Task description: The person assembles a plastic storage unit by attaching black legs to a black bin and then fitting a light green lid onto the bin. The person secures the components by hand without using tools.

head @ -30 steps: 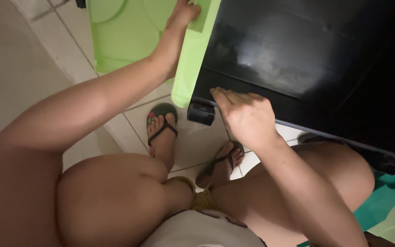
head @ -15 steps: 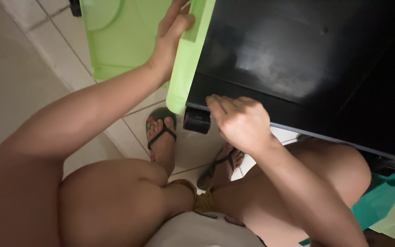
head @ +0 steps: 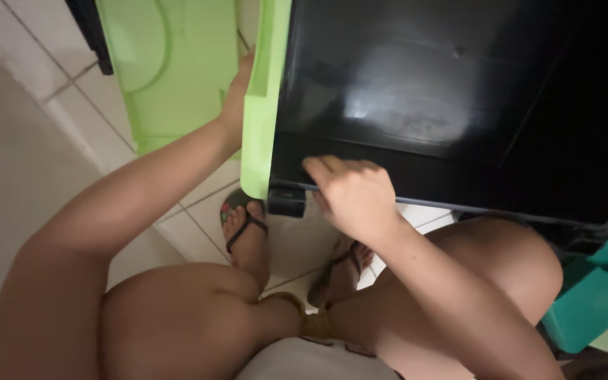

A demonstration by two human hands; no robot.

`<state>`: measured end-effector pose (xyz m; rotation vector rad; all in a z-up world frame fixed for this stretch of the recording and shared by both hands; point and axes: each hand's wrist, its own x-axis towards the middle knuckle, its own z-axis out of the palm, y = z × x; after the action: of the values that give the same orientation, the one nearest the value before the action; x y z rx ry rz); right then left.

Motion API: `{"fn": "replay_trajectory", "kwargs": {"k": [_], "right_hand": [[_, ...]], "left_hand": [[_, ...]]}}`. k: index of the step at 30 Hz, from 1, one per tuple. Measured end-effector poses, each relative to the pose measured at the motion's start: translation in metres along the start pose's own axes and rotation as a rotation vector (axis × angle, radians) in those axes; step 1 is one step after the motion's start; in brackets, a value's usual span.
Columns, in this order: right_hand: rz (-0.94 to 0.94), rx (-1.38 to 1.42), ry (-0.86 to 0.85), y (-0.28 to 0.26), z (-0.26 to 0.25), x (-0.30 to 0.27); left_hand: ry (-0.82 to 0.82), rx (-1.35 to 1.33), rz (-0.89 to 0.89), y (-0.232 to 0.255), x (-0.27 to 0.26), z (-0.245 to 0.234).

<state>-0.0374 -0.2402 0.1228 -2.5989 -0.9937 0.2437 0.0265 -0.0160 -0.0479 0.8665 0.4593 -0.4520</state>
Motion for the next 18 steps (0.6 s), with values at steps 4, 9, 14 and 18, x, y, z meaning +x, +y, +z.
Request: {"fn": "replay_trajectory", "kwargs": {"k": [4, 9, 14, 18], "right_hand": [[-0.046, -0.041, -0.074, 0.003, 0.006, -0.005], [-0.026, -0.012, -0.145, 0.008, 0.007, -0.004], [-0.04, 0.045, -0.074, 0.002, 0.013, -0.005], [0.101, 0.305, -0.334, 0.011, -0.006, 0.013]], "left_hand": [[0.002, 0.318, 0.113, -0.014, 0.003, -0.005], [0.062, 0.226, 0.057, -0.009, 0.017, -0.003], [-0.102, 0.382, 0.168, -0.008, 0.01, -0.009], [-0.154, 0.344, 0.124, 0.013, 0.024, -0.017]]}}
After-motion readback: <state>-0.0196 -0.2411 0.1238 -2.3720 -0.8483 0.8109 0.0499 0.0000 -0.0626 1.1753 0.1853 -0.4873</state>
